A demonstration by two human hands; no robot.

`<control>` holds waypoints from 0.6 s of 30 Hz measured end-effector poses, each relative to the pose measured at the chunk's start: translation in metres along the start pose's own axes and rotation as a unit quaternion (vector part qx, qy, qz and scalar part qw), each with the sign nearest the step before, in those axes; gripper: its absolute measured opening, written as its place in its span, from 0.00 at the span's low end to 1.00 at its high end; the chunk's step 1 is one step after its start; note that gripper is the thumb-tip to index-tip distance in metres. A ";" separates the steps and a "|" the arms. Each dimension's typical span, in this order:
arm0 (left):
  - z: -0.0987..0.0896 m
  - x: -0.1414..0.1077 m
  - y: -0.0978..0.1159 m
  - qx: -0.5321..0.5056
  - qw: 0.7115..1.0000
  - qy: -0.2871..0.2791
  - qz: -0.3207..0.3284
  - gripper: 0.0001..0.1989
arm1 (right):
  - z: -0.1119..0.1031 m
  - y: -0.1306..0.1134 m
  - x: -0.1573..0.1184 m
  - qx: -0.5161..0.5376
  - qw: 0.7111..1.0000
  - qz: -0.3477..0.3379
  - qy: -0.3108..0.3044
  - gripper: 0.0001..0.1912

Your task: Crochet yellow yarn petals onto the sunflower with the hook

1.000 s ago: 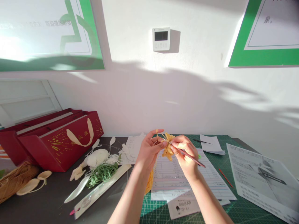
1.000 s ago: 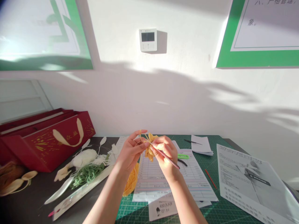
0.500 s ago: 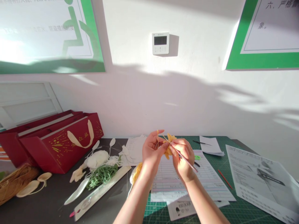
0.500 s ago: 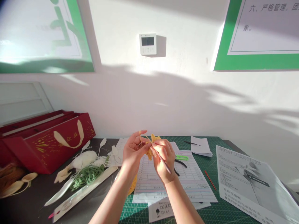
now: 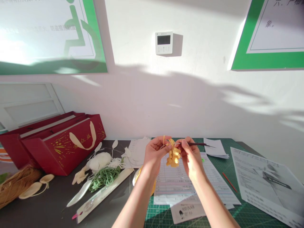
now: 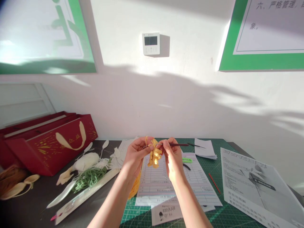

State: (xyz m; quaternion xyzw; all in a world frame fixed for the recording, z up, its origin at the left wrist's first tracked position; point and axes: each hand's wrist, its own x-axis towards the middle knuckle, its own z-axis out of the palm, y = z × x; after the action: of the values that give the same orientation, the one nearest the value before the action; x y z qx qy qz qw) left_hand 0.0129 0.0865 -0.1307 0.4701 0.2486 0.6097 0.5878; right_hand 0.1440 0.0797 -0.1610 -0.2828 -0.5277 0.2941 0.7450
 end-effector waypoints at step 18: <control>0.001 0.003 -0.014 -0.129 0.986 -0.032 -0.106 0.21 | -0.015 0.008 -0.004 -0.161 0.965 -0.204 0.009 0.07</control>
State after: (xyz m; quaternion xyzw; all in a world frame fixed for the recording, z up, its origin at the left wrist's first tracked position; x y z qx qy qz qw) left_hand 0.0211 0.0918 -0.1409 0.3809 0.1975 0.5557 0.7121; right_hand 0.1563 0.0809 -0.1738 -0.2880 -0.6083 0.0442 0.7383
